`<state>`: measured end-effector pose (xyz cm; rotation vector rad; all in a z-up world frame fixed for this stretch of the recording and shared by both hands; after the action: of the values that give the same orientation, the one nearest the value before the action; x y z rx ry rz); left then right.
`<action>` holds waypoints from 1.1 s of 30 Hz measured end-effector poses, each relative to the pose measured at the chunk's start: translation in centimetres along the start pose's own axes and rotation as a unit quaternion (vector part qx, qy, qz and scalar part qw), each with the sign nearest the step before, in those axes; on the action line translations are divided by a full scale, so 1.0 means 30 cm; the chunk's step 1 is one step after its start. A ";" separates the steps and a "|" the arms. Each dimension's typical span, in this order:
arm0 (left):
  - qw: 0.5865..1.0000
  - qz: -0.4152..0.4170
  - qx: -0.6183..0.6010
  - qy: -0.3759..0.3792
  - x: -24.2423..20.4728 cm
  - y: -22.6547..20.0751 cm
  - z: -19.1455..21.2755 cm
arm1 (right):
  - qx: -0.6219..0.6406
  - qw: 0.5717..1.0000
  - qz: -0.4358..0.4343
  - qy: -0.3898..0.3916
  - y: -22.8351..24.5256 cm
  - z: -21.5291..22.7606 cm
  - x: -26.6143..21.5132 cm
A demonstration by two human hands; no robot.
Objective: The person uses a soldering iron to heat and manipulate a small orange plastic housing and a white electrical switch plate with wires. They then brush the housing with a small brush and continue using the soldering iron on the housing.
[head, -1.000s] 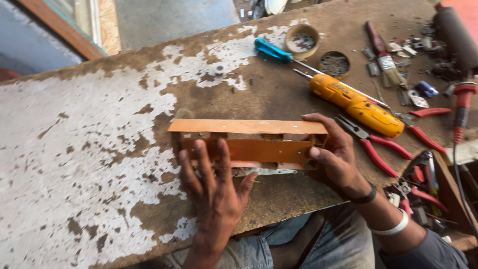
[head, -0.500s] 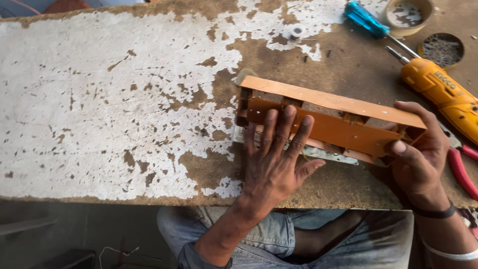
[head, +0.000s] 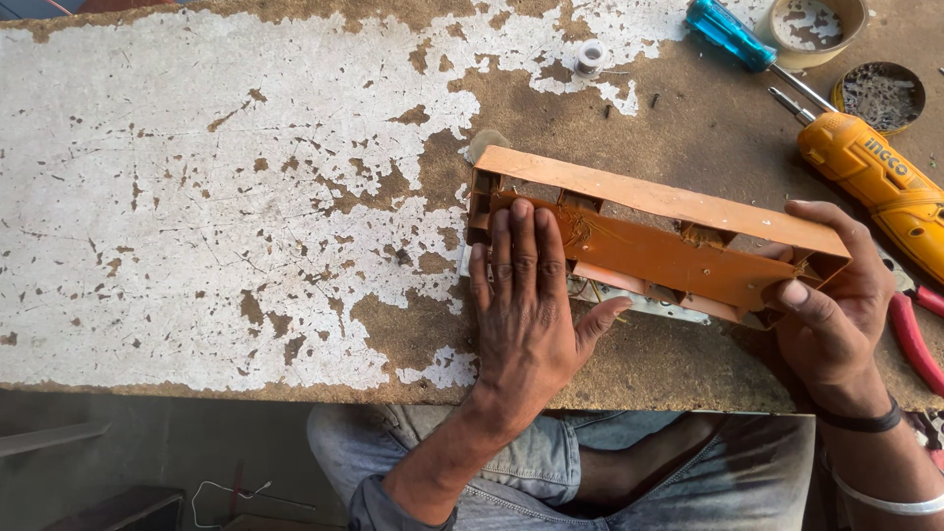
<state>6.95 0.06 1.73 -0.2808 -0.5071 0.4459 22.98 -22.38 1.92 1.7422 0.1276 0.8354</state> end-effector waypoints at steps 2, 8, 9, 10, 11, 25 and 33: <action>1.000 0.001 0.002 0.005 0.003 0.002 0.003 | 0.004 1.000 0.000 0.001 0.000 0.000 0.000; 0.996 -0.058 -0.001 0.062 0.035 -0.032 0.024 | -0.005 1.000 -0.004 -0.001 -0.006 0.005 0.004; 0.982 -0.041 0.055 0.175 0.029 -0.024 -0.029 | -0.007 1.000 -0.002 -0.001 -0.004 0.004 0.004; 0.952 -0.024 0.110 0.286 0.009 -0.009 -0.076 | -0.007 1.000 -0.001 -0.001 -0.003 0.003 0.003; 0.906 -0.008 0.163 0.392 -0.024 0.012 -0.112 | -0.007 1.000 0.000 -0.001 -0.001 0.002 0.003; 0.917 -0.176 0.084 0.347 -0.032 -0.121 -0.080 | -0.019 1.000 -0.003 0.005 -0.003 0.010 0.001; 0.956 -0.208 0.032 0.206 -0.038 -0.140 -0.074 | -0.003 1.000 -0.006 -0.005 -0.001 0.003 -0.003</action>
<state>8.63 -4.44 0.94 -0.1895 -0.1330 -0.0128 22.99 -22.49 1.84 1.7375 0.1289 0.8179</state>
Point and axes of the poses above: each hand's wrist, its own x-axis towards the middle knuckle, its own z-axis out of the back of the hand, y = z × x, the point moved 8 cm from there along x, towards the middle knuckle, and after that the axes turned 9 degrees about z, right-handed, at the moved point
